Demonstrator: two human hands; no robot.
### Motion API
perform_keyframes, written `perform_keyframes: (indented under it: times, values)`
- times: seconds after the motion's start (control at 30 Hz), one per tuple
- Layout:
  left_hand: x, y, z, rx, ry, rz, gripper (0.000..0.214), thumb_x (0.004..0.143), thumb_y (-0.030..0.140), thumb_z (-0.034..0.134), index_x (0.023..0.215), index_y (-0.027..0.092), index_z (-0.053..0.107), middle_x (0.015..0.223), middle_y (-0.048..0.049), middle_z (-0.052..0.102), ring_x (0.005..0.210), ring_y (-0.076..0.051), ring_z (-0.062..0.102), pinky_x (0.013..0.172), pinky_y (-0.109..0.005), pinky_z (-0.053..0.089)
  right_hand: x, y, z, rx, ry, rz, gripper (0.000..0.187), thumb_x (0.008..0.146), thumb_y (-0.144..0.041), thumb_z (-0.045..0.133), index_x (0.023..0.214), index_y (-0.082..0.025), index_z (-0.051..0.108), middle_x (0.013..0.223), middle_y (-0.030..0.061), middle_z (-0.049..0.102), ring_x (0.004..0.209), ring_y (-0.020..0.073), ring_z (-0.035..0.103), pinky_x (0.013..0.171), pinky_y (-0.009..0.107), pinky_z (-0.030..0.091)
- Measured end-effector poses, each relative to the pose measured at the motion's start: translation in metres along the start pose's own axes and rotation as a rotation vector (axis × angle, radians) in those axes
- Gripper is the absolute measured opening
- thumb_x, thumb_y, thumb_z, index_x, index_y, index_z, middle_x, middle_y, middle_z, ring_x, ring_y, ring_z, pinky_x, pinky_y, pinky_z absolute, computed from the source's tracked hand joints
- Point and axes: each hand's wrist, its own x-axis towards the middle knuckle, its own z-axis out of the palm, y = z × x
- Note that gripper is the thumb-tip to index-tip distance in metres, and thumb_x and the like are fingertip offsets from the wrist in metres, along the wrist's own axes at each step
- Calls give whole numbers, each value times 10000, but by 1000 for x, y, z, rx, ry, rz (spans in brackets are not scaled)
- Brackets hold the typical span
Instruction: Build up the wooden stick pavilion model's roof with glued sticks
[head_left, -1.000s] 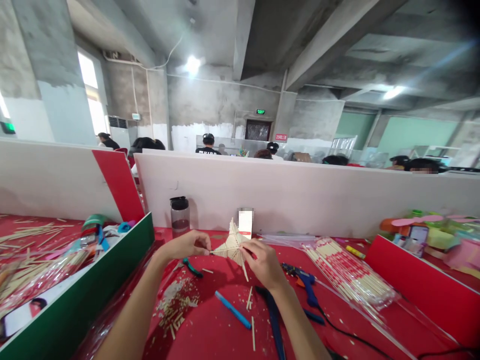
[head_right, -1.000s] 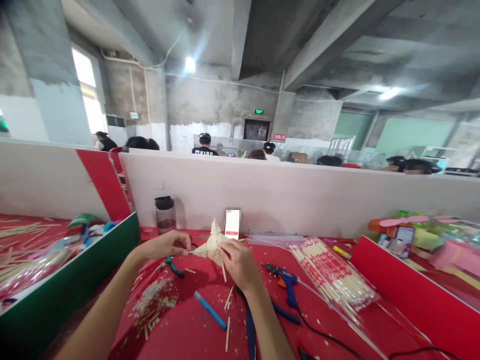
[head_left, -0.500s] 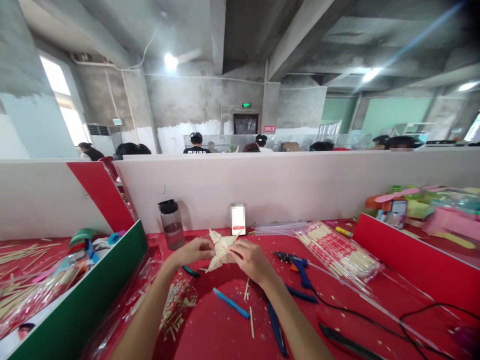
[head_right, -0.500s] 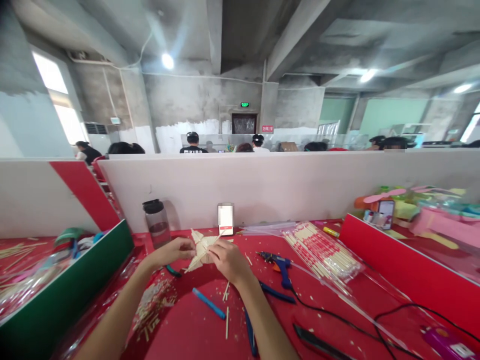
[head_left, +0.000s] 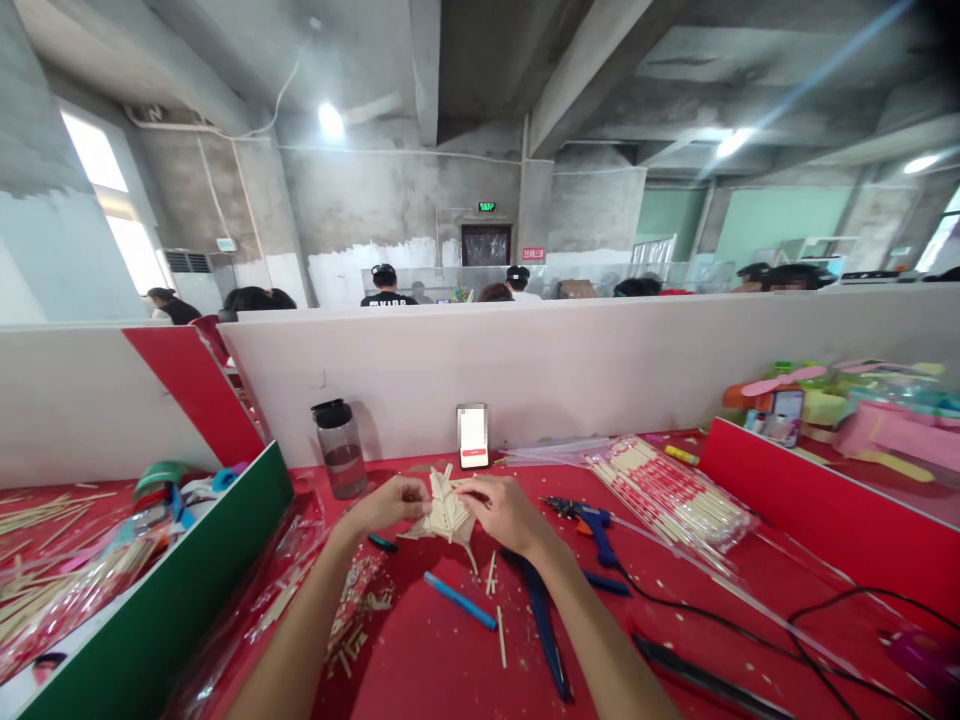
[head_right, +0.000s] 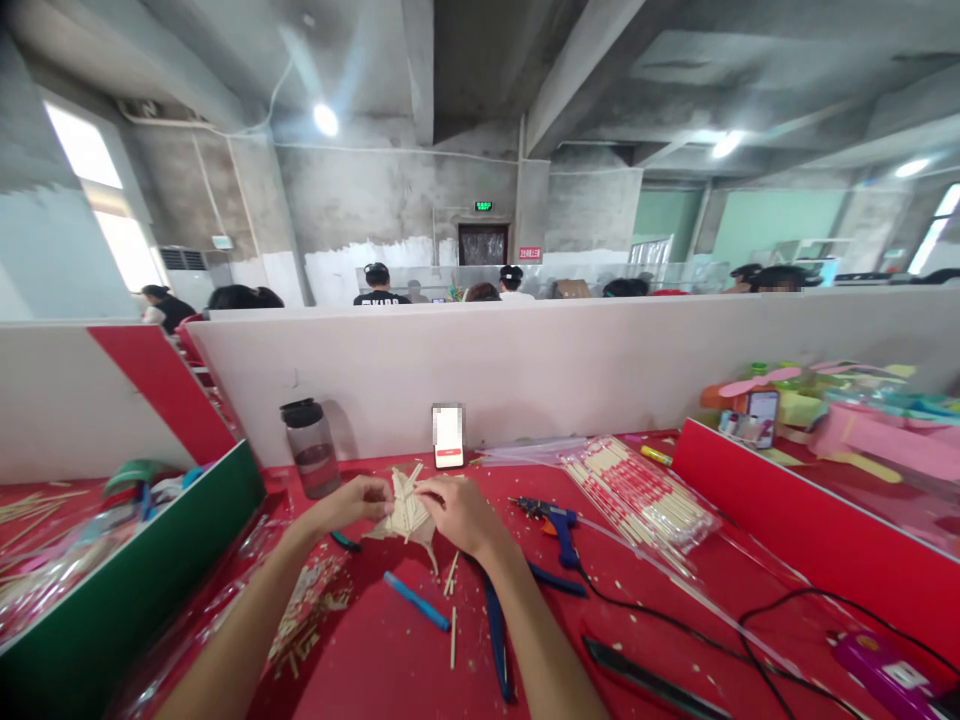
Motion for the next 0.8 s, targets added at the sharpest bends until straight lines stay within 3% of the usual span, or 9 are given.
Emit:
perform_keyframes:
  times: [0.13,0.33,0.47,0.8]
  values:
    - [3,0,1,-30,16,7,442,689,567,770,706,162,594,603,41,542,580,-114,464,581,-245,352,0,-1,-16,7,-44,18,184,947,-183,606,1003,-244,771,983,23,798,875,182,734,784,272,541]
    - [7,-7,2,-112,91,16,477,693,612,742,677,178,544,554,65,471,523,-94,400,533,-230,307,2,-7,-35,-28,-80,101,216,926,-169,611,1066,-241,759,1042,40,791,919,205,724,842,314,529]
    - [10,-11,3,-175,122,6,512,672,645,735,653,181,520,513,95,394,475,-69,319,497,-213,253,6,-8,-33,-43,-102,126,245,923,-161,599,1101,-242,748,1079,47,784,973,211,717,880,316,521]
    - [16,-14,5,-267,158,-42,491,634,597,795,649,174,546,495,77,465,446,-66,354,470,-205,234,9,-6,-24,-78,-8,156,267,927,-118,562,1123,-203,722,1069,76,780,949,217,723,872,315,526]
